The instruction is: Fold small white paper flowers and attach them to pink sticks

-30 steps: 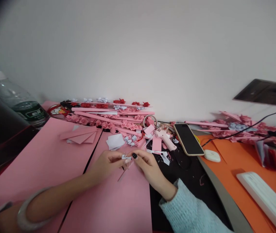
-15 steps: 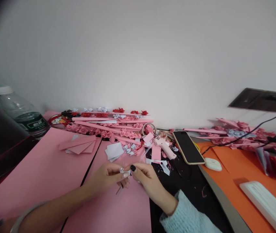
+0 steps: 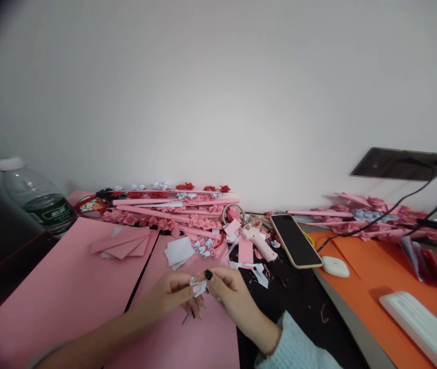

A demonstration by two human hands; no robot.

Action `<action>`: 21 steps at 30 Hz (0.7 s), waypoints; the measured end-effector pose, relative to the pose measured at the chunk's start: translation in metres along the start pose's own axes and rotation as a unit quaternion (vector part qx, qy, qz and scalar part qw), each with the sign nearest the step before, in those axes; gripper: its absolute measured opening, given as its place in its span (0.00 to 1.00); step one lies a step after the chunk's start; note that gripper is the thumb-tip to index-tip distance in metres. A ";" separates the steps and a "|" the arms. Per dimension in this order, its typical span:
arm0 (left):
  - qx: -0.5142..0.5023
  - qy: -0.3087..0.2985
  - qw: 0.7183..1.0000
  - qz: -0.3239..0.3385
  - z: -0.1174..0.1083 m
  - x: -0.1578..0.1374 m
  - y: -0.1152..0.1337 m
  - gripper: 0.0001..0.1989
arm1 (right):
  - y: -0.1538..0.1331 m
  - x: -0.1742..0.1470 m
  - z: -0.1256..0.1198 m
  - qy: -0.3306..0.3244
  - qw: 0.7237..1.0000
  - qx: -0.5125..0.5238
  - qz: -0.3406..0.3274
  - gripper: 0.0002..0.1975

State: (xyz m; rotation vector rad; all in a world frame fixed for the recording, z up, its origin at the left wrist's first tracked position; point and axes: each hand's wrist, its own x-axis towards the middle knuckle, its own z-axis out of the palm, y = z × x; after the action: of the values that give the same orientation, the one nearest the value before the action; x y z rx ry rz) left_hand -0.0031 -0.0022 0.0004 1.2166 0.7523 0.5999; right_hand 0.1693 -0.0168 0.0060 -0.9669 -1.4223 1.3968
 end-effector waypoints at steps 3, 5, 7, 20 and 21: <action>-0.007 -0.003 1.000 -0.010 0.000 0.001 0.000 0.20 | 0.003 0.000 -0.001 -0.007 1.000 0.013 -0.003 0.22; -0.011 0.002 1.000 -0.019 -0.001 0.002 0.000 0.21 | 0.004 -0.001 -0.001 -0.010 1.000 0.010 -0.005 0.23; -0.018 0.005 0.999 -0.029 -0.001 0.003 0.001 0.22 | 0.004 -0.001 -0.001 -0.012 1.000 -0.001 -0.008 0.23; -0.047 -0.004 0.996 -0.081 -0.007 0.009 -0.006 0.22 | 0.010 -0.002 -0.003 -0.029 0.994 -0.102 -0.032 0.23; -0.042 -0.002 0.995 -0.086 -0.007 0.009 -0.006 0.22 | 0.010 -0.002 -0.004 -0.029 0.993 -0.108 -0.033 0.23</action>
State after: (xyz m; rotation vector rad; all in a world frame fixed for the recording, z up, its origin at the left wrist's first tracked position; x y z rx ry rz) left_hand -0.0027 0.0072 -0.0083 1.0638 0.8116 0.4833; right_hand 0.1728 -0.0173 -0.0046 -1.0131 -1.6590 1.2503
